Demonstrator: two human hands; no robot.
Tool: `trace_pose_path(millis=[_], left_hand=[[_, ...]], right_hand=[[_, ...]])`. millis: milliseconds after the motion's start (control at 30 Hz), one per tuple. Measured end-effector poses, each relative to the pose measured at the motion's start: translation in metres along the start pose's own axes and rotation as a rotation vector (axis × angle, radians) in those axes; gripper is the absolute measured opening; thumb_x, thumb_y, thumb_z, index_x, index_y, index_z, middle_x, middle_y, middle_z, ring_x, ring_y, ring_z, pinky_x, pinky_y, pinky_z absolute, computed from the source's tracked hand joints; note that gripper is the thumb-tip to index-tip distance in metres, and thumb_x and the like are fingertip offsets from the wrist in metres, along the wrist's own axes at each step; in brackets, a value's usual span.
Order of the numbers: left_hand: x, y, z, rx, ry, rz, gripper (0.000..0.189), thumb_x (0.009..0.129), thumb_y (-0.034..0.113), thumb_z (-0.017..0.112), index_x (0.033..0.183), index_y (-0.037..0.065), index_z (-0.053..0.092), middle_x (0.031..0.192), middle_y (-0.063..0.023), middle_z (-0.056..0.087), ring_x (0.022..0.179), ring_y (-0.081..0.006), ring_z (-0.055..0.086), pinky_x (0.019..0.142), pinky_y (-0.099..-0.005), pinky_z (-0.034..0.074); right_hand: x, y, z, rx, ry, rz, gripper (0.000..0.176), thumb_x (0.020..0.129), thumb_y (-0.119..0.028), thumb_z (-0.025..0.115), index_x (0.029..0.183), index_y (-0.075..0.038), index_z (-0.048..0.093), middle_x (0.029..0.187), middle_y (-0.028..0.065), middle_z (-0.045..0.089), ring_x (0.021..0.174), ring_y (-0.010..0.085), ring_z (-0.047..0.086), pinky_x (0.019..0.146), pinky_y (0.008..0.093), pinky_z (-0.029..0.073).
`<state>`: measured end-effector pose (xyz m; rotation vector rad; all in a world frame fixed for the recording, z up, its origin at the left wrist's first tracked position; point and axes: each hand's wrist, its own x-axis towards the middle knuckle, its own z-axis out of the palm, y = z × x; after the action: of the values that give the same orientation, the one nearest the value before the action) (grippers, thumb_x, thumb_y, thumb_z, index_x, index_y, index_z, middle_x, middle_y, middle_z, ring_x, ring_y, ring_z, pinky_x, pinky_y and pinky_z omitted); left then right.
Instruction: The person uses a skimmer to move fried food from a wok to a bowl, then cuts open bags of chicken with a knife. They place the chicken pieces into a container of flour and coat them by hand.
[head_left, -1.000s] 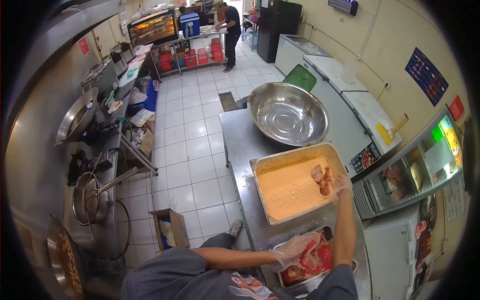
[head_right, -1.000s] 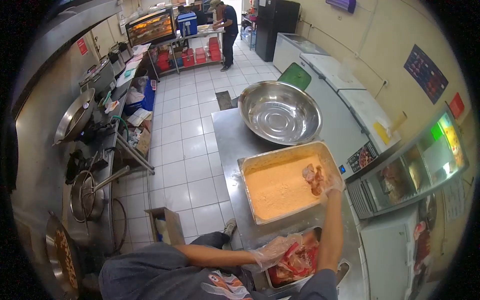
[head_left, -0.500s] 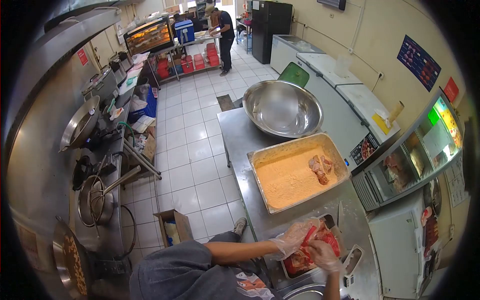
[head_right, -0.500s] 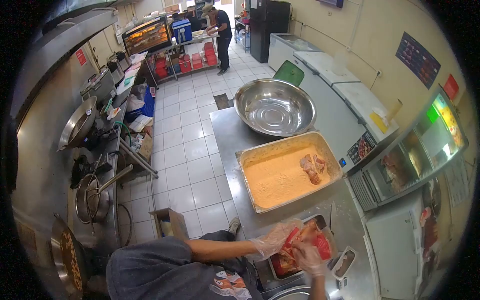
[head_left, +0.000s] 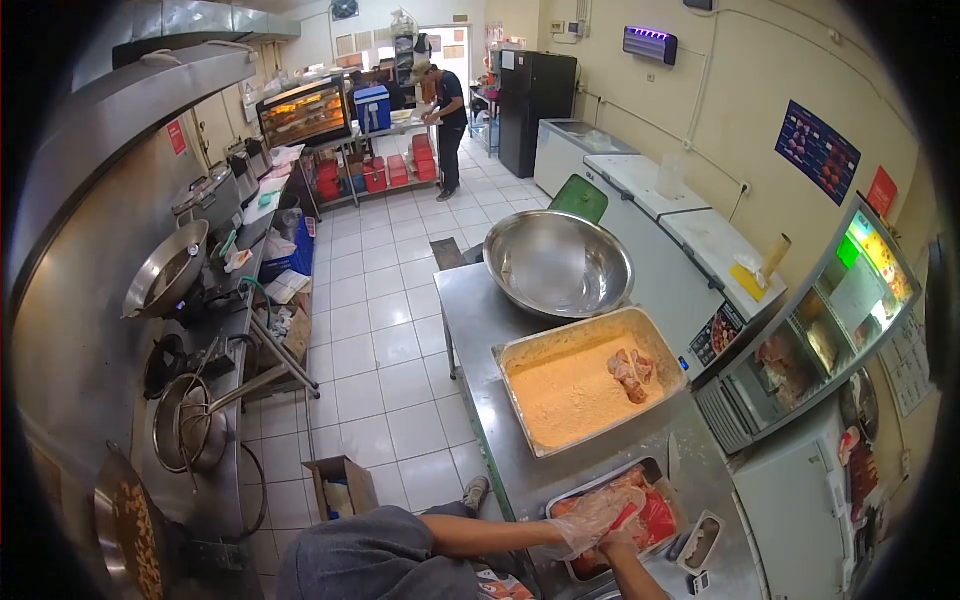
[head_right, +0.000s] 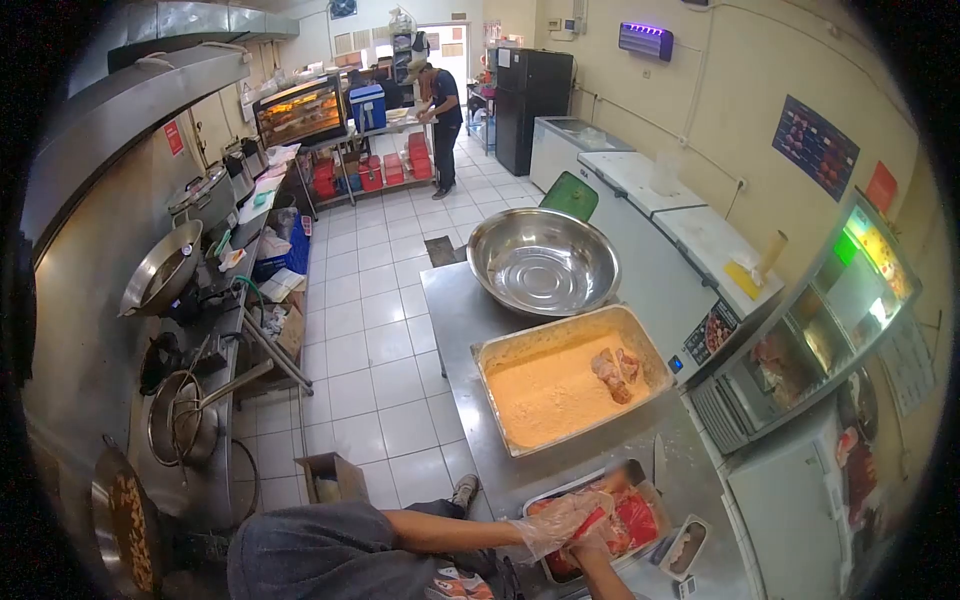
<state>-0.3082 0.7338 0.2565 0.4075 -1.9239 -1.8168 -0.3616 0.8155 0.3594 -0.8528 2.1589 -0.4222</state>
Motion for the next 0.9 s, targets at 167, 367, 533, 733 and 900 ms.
trace_pose_path(millis=[167, 367, 533, 733, 900], left_hand=[[-0.002, -0.048, 0.023, -0.212, 0.167, -0.104, 0.043, 0.102, 0.042, 0.041, 0.112, 0.004, 0.061, 0.099, -0.0138, 0.066, 0.092, -0.0245, 0.061, 0.082, -0.0347, 0.048], [0.001, 0.053, -0.021, 0.044, 0.067, -0.246, 0.047, 0.101, 0.043, 0.042, 0.116, 0.003, 0.062, 0.106, -0.018, 0.067, 0.096, -0.0285, 0.063, 0.084, -0.0364, 0.049], [0.008, 0.069, -0.035, -0.138, 0.055, -0.294, 0.051, 0.101, 0.045, 0.044, 0.117, 0.001, 0.063, 0.111, -0.0215, 0.066, 0.097, -0.0312, 0.062, 0.085, -0.0379, 0.049], [0.022, 0.083, -0.063, -0.227, -0.036, -0.395, 0.046, 0.101, 0.041, 0.045, 0.109, 0.0, 0.064, 0.092, -0.0209, 0.068, 0.076, -0.0331, 0.057, 0.073, -0.0389, 0.049], [0.022, 0.065, -0.059, -0.196, 0.012, -0.202, 0.045, 0.102, 0.039, 0.043, 0.111, -0.001, 0.064, 0.089, -0.0196, 0.067, 0.078, -0.0286, 0.059, 0.074, -0.0388, 0.049]], right_hand=[[0.015, 0.006, 0.014, -0.255, 0.031, -0.23, 0.074, 0.081, -0.051, 0.062, 0.142, -0.012, 0.045, 0.145, 0.0146, 0.047, 0.133, 0.0317, 0.045, 0.109, 0.0412, 0.037], [0.025, 0.01, 0.024, -0.434, 0.076, -0.34, 0.068, 0.084, -0.049, 0.058, 0.141, -0.013, 0.047, 0.142, 0.0145, 0.05, 0.13, 0.0317, 0.048, 0.107, 0.0418, 0.039], [0.033, 0.013, 0.014, -0.507, 0.094, -0.352, 0.064, 0.087, -0.048, 0.055, 0.14, -0.013, 0.048, 0.14, 0.0145, 0.052, 0.128, 0.0317, 0.05, 0.106, 0.0423, 0.04], [0.04, 0.018, 0.01, -0.537, 0.12, -0.362, 0.06, 0.09, -0.047, 0.051, 0.139, -0.013, 0.05, 0.135, 0.0145, 0.057, 0.125, 0.0326, 0.054, 0.102, 0.0436, 0.043], [0.035, -0.019, -0.008, -0.507, -0.085, 0.001, 0.066, 0.087, -0.055, 0.05, 0.137, -0.011, 0.052, 0.13, 0.0156, 0.061, 0.119, 0.0353, 0.058, 0.099, 0.0452, 0.045]])
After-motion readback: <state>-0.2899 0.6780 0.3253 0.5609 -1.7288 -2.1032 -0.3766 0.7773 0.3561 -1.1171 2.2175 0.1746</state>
